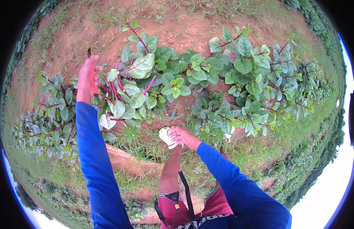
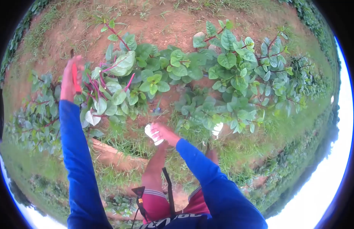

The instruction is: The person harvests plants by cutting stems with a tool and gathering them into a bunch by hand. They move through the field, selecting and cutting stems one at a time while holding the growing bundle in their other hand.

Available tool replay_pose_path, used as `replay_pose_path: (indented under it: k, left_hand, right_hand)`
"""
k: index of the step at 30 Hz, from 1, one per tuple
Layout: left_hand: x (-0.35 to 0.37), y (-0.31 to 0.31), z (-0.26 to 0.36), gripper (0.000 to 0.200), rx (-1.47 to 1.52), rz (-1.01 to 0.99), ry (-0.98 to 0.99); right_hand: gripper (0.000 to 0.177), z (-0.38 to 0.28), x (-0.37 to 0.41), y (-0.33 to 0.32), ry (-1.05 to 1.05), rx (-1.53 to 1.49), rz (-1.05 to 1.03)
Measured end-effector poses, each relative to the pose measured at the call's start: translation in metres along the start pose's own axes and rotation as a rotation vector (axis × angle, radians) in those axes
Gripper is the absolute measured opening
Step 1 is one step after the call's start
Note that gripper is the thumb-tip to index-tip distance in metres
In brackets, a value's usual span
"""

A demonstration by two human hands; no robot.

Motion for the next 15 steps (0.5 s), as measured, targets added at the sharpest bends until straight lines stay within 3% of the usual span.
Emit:
replay_pose_path:
  k: [2, 4, 6, 8, 10, 12, 13, 14, 15]
  left_hand:
    - [-0.05, 0.059, 0.02, 0.052, 0.283, -0.167, -0.032]
    - [-0.066, 0.12, 0.036, 0.056, 0.258, -0.368, -0.023]
    - [-0.066, 0.172, 0.025, 0.054, 0.259, -0.398, -0.094]
    - [-0.013, 0.212, 0.012, 0.047, 0.164, -0.52, 0.033]
    - [0.063, 0.227, -0.009, 0.046, -0.201, -0.4, 0.189]
    - [0.13, 0.24, -0.056, 0.034, -0.242, -0.445, 0.434]
    - [0.166, 0.241, -0.077, 0.029, -0.407, -0.472, 0.309]
    - [0.19, 0.242, -0.104, 0.024, -0.522, -0.553, 0.245]
    - [0.209, 0.242, -0.121, 0.025, -0.554, -0.531, 0.361]
  right_hand:
    - [0.047, -0.021, 0.028, 0.013, -0.079, -0.014, -0.047]
    - [0.046, -0.043, 0.048, 0.016, -0.15, -0.027, -0.089]
    - [0.046, -0.064, 0.06, 0.013, -0.213, -0.047, -0.147]
    - [0.049, -0.091, 0.062, 0.001, -0.249, -0.26, -0.193]
    - [0.053, -0.112, 0.056, -0.019, -0.315, -0.535, -0.376]
    - [0.059, -0.135, 0.057, -0.029, -0.282, -0.627, -0.509]
    - [0.066, -0.147, 0.076, -0.025, -0.226, -0.698, -0.235]
    - [0.067, -0.141, 0.059, -0.032, -0.164, -0.706, -0.263]
    - [0.059, -0.149, 0.075, -0.025, -0.137, -0.58, -0.32]
Point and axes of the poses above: each hand's wrist, its own x-axis away from the middle knuckle, its own y-axis out of the palm, z = x × y, the point moved 5 cm from there along -x, towards the middle knuckle, and after that the axes turned 2 degrees about x, right-handed, at the moved point
